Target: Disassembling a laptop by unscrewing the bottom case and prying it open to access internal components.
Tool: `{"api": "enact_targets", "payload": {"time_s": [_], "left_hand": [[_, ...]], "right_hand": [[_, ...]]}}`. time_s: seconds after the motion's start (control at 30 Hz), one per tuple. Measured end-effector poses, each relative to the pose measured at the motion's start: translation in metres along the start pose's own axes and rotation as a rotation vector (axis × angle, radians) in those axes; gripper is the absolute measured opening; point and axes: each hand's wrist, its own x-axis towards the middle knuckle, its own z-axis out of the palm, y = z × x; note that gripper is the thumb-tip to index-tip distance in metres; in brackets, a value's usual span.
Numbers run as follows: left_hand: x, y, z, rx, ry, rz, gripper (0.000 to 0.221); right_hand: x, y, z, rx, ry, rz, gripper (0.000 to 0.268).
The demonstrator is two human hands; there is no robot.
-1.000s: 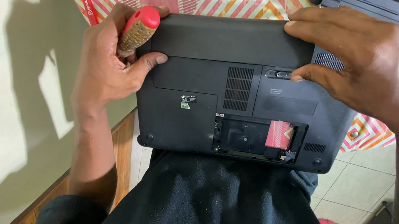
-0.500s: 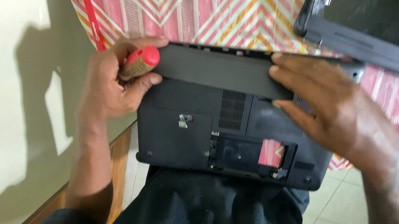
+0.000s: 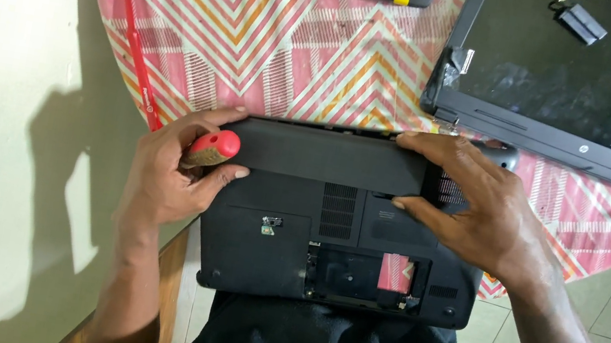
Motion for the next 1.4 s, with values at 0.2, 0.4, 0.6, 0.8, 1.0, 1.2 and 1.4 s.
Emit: {"api": "enact_targets", "payload": {"time_s": [0.2,0.4,0.6,0.8,1.0,1.2,1.4], "left_hand": [[0.000,0.000,0.001,0.013,-0.016,0.031,0.035],[0.001,0.001,0.004,-0.019,0.021,0.072,0.024],[0.000,-0.002,0.003,0.009,-0.023,0.053,0.021],[0.007,0.007,-0.003,0.000,-0.077,0.039,0.019],[0.010,0.006,-0.004,-0.026,-0.066,0.024,0.041],[0.009,0.008,-0.005,-0.001,-0.068,0.036,0.039],[0.004,0.007,-0.001,0.024,-0.058,0.109,0.028]], "right_hand": [[-0.004,0.004,-0.001,-0.263,-0.032,-0.028,0.068],[0.003,-0.008,-0.002,-0.204,-0.029,0.003,0.050],[0.004,-0.004,0.000,-0.097,-0.052,0.038,0.044],[0.001,0.008,-0.004,0.069,-0.100,0.228,0.056],[0.009,0.000,-0.015,0.206,-0.096,0.243,0.035],[0.012,0.000,-0.021,0.208,-0.132,0.191,0.032],[0.006,0.004,-0.012,0.192,-0.104,0.173,0.027]]}}
